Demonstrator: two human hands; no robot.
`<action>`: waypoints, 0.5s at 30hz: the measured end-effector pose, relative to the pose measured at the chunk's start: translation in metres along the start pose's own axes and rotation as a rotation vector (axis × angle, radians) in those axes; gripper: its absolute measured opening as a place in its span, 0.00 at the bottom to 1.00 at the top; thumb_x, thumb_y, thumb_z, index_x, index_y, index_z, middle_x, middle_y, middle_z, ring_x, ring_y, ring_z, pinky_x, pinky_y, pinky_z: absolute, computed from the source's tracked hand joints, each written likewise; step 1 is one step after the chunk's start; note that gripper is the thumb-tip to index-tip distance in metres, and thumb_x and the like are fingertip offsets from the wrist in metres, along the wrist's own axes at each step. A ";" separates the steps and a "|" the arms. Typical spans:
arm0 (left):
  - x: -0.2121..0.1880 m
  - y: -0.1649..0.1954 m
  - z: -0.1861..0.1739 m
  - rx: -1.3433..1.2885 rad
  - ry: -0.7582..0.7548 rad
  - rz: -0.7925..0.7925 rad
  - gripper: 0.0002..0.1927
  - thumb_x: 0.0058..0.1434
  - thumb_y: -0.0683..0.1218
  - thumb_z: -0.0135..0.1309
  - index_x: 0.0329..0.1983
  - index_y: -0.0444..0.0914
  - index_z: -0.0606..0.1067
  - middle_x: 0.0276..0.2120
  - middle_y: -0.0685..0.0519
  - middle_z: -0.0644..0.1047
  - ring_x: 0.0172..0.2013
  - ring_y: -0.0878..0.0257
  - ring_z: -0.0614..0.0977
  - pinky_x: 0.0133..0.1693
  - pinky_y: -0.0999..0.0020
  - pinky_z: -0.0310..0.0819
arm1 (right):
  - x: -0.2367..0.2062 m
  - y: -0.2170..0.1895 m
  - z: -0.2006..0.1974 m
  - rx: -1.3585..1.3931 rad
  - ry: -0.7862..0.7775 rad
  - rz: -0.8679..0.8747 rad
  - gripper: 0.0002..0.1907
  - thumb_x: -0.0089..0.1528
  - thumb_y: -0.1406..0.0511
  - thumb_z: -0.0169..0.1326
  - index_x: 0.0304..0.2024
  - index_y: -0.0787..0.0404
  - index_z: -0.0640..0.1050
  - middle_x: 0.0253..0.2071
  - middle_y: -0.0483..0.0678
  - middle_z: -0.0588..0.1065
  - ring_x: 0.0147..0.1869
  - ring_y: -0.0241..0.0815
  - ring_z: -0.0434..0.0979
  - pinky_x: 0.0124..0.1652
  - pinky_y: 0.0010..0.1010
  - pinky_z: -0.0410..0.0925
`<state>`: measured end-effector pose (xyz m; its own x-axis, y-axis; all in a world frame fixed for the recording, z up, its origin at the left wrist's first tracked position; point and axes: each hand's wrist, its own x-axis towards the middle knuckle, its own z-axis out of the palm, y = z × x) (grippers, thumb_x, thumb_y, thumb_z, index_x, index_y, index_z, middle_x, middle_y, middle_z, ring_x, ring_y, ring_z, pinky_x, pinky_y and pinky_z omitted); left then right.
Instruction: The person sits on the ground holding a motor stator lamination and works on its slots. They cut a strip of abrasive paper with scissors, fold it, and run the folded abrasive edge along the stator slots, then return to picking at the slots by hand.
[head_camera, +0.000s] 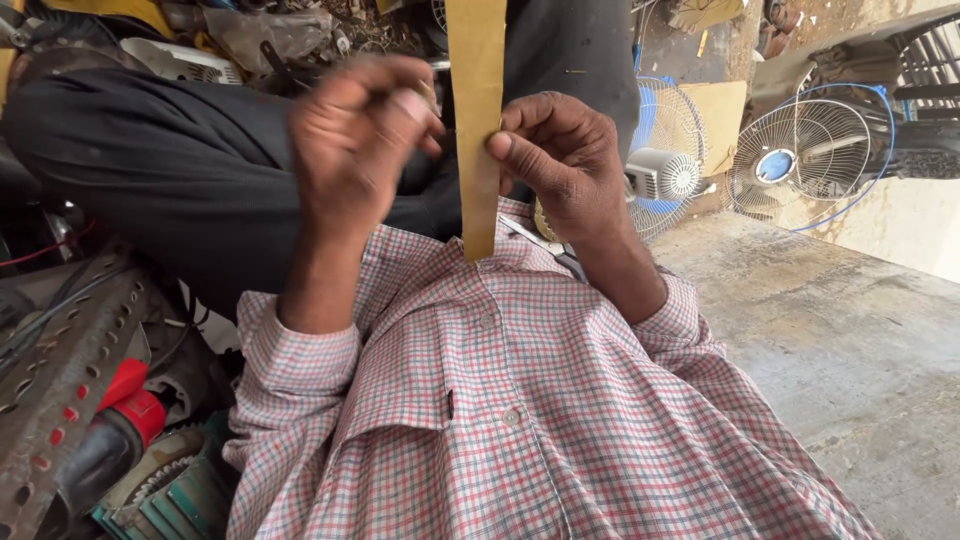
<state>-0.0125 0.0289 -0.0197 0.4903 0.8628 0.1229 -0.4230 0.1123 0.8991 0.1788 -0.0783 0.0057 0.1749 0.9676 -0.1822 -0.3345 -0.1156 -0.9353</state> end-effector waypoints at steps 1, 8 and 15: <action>-0.005 -0.001 0.003 -0.012 -0.038 -0.035 0.05 0.74 0.38 0.56 0.51 0.33 0.77 0.40 0.52 0.80 0.33 0.70 0.82 0.31 0.77 0.81 | 0.001 0.001 0.001 -0.028 -0.002 -0.002 0.06 0.69 0.71 0.61 0.48 0.68 0.79 0.40 0.52 0.81 0.38 0.35 0.81 0.38 0.24 0.77; -0.007 -0.009 0.017 0.067 -0.039 -0.025 0.06 0.77 0.43 0.61 0.45 0.35 0.78 0.33 0.57 0.79 0.29 0.75 0.77 0.31 0.81 0.73 | -0.014 -0.003 -0.008 -0.227 -0.016 0.016 0.11 0.70 0.70 0.61 0.53 0.69 0.78 0.44 0.51 0.81 0.44 0.36 0.82 0.44 0.24 0.78; -0.006 -0.006 0.002 0.008 0.090 -0.198 0.09 0.73 0.47 0.61 0.44 0.35 0.80 0.27 0.59 0.77 0.21 0.75 0.71 0.20 0.79 0.61 | -0.068 -0.023 -0.069 -0.826 -0.257 -0.072 0.10 0.66 0.69 0.62 0.48 0.68 0.80 0.37 0.49 0.81 0.37 0.36 0.83 0.35 0.22 0.76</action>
<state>-0.0114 0.0219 -0.0252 0.4926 0.8652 -0.0939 -0.3189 0.2799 0.9055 0.2385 -0.1569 0.0183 -0.0779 0.9880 -0.1331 0.4660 -0.0819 -0.8810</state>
